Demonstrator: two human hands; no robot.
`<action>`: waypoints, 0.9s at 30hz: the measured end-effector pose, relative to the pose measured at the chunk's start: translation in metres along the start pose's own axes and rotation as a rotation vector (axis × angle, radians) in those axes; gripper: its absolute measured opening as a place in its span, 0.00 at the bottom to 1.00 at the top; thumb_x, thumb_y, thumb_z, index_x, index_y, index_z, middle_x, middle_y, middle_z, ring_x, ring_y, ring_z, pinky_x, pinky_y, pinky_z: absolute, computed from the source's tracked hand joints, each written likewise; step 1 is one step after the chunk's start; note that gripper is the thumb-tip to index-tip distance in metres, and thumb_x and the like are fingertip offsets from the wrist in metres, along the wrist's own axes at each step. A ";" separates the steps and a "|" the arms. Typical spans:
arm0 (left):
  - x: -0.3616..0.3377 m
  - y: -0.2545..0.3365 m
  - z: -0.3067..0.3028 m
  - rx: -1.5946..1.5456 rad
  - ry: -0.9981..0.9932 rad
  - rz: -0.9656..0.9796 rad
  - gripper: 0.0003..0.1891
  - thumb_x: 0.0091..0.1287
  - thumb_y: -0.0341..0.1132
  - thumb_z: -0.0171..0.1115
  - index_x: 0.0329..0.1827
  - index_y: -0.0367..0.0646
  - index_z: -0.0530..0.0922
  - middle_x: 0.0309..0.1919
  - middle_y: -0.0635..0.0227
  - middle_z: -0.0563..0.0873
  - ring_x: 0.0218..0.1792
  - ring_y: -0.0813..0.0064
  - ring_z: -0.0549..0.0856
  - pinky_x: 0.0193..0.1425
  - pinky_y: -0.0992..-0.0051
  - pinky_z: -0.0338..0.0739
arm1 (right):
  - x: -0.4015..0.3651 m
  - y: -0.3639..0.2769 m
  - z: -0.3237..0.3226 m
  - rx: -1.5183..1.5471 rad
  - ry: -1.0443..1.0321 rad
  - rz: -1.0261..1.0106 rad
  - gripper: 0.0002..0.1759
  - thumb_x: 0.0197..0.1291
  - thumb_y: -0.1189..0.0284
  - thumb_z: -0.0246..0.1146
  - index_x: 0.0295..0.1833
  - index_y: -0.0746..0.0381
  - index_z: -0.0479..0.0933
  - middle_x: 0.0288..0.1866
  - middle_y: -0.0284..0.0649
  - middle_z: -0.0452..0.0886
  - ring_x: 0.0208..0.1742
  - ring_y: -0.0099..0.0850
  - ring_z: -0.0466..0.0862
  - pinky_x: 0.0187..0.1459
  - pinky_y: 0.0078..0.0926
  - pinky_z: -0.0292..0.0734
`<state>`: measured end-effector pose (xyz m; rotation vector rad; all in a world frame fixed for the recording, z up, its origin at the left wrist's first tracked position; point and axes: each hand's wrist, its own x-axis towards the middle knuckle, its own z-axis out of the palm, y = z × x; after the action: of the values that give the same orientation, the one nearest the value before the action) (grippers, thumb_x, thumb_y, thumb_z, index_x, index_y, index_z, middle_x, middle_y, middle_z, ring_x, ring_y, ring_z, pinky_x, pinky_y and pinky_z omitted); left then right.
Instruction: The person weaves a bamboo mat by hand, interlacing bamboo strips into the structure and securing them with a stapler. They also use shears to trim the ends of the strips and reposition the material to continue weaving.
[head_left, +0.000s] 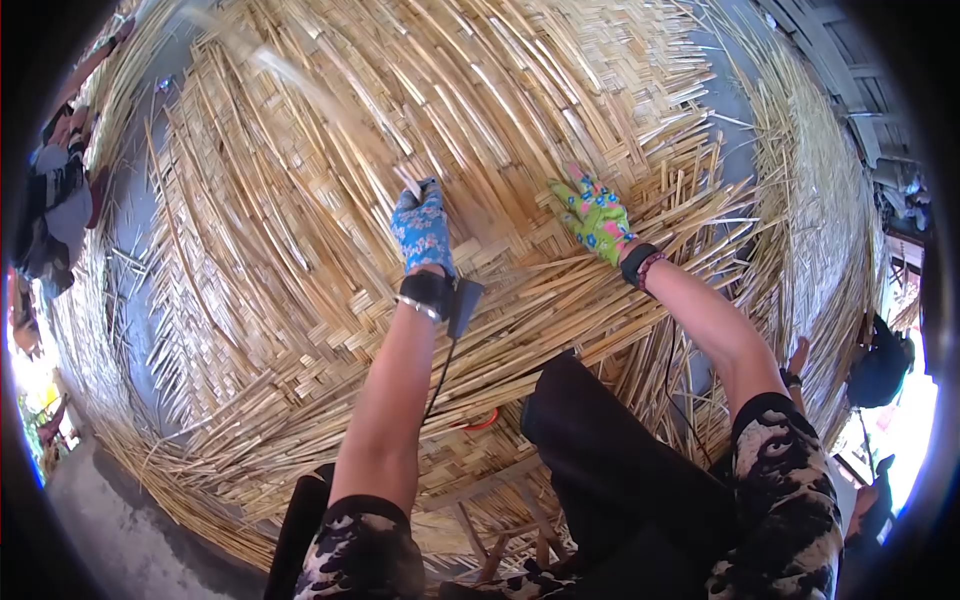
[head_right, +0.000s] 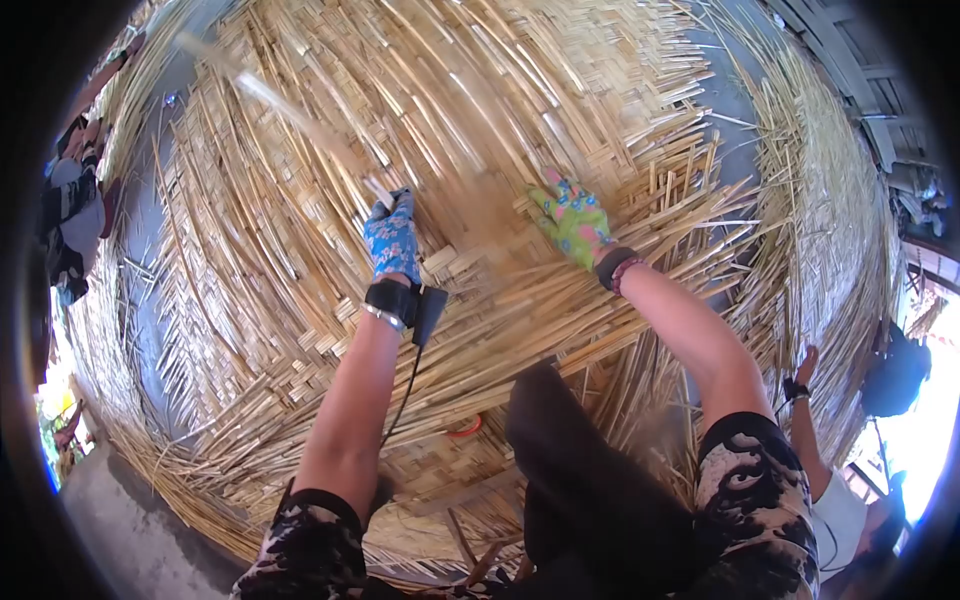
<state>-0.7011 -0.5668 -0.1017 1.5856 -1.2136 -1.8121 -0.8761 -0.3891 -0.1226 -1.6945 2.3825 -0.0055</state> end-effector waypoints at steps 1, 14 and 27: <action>0.007 -0.006 -0.003 -0.007 0.009 0.002 0.13 0.56 0.30 0.57 0.44 0.39 0.73 0.28 0.75 0.77 0.25 0.86 0.72 0.28 0.84 0.69 | -0.001 0.001 0.000 -0.003 0.001 -0.011 0.24 0.54 0.60 0.48 0.59 0.50 0.60 0.64 0.42 0.51 0.60 0.37 0.59 0.57 0.28 0.58; -0.152 -0.025 -0.114 0.964 -0.155 0.686 0.26 0.49 0.39 0.62 0.52 0.44 0.66 0.51 0.53 0.68 0.52 0.56 0.68 0.54 0.65 0.64 | -0.074 -0.058 -0.024 -0.034 -0.509 -0.417 0.43 0.44 0.46 0.53 0.63 0.56 0.50 0.66 0.45 0.47 0.65 0.41 0.51 0.62 0.41 0.43; -0.284 -0.027 -0.142 1.075 -0.145 0.629 0.31 0.48 0.38 0.62 0.57 0.48 0.62 0.54 0.57 0.65 0.55 0.56 0.64 0.56 0.62 0.59 | -0.080 -0.068 -0.029 -0.104 -0.309 -0.231 0.22 0.43 0.72 0.53 0.50 0.53 0.67 0.26 0.42 0.75 0.29 0.41 0.76 0.28 0.36 0.70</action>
<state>-0.4914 -0.3739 0.0409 1.2210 -2.6405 -0.8629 -0.7930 -0.3407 -0.0717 -1.8543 1.9868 0.3244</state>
